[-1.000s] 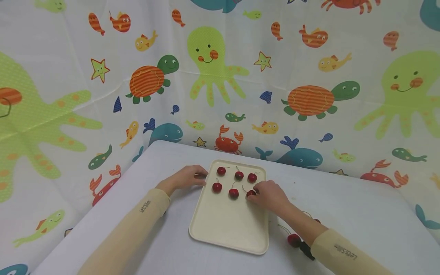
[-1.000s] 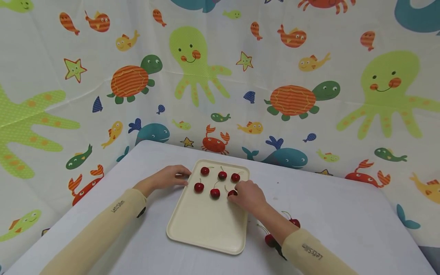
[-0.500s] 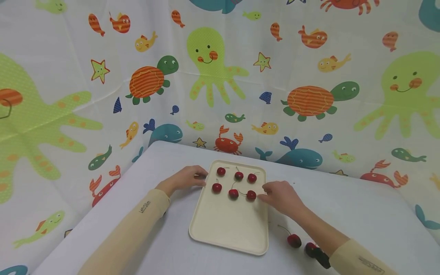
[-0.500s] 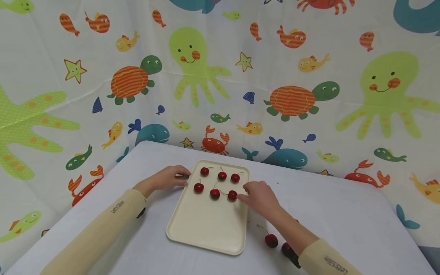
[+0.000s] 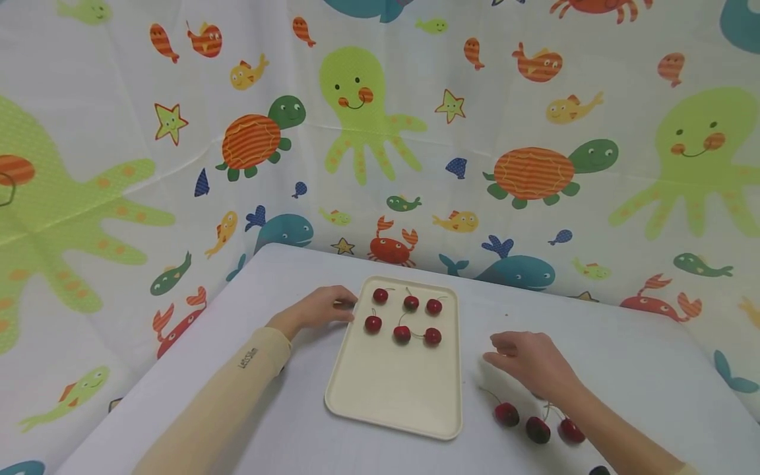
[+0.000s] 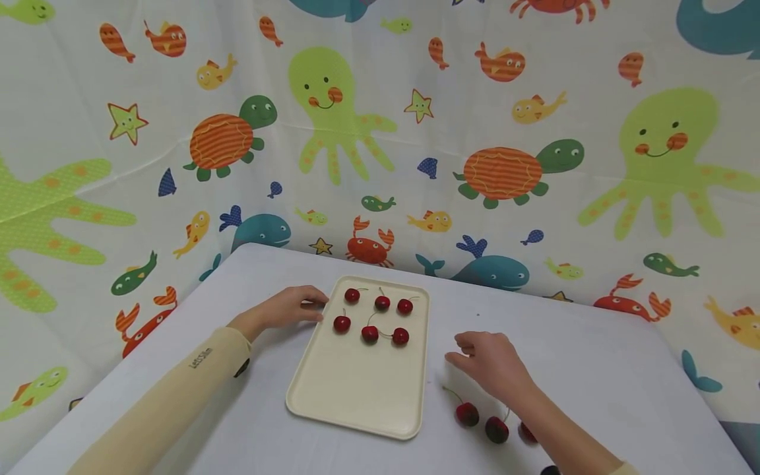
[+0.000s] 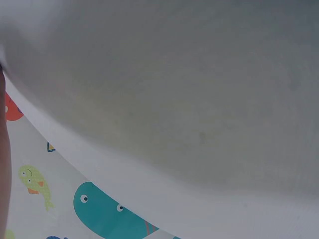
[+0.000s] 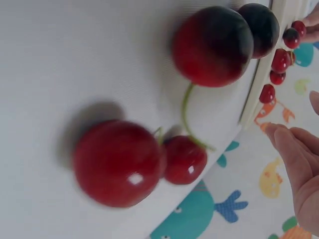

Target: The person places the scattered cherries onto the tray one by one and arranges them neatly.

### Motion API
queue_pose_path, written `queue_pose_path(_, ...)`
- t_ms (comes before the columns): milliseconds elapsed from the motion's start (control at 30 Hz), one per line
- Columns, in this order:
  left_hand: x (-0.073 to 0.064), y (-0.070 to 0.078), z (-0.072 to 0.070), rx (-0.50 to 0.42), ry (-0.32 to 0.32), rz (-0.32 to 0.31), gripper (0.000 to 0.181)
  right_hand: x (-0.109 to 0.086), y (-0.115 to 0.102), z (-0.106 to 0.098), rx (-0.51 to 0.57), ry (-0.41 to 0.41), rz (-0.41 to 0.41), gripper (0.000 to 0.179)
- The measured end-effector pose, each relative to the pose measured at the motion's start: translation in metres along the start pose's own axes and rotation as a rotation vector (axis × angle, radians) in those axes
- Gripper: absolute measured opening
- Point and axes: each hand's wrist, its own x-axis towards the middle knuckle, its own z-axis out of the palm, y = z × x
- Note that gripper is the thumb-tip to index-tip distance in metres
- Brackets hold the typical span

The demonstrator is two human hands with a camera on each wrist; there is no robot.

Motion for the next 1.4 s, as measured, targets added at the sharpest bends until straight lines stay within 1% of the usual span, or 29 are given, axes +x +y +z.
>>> queue_pose_path(200, 0.000, 0.001, -0.001, 0.009, -0.002, 0.024, 0.041, -0.014, 0.013, -0.006, 0.011, -0.018, 0.050, 0.051)
queue_pose_path(367, 0.001, 0.000, -0.001, 0.006, -0.004, 0.020, 0.041, -0.021, 0.026, -0.010, -0.008, -0.016, 0.047, 0.047)
queue_pose_path(567, 0.002, -0.002, -0.001, 0.013, 0.000, 0.018, 0.042, -0.022, 0.047, -0.015, -0.059, -0.025, 0.061, 0.049)
queue_pose_path(800, 0.002, -0.002, 0.000, -0.002, -0.005, 0.004, 0.042, -0.021, 0.066, -0.016, -0.065, -0.060, 0.098, 0.054)
queue_pose_path(900, 0.002, -0.003, 0.000, -0.002, -0.007, 0.006, 0.042, -0.022, 0.071, -0.016, -0.058, -0.091, 0.116, 0.057)
queue_pose_path(1067, 0.003, -0.002, -0.001, 0.003, -0.012, 0.010, 0.043, -0.022, 0.077, -0.015, -0.032, -0.156, 0.121, 0.058)
queue_pose_path(1167, 0.003, -0.002, -0.001, 0.004, -0.013, 0.023, 0.042, -0.022, 0.080, -0.013, -0.023, -0.188, 0.126, 0.058)
queue_pose_path(1400, 0.003, -0.003, -0.001, 0.002, -0.014, 0.015, 0.043, -0.021, 0.081, -0.008, -0.027, -0.217, 0.114, 0.051)
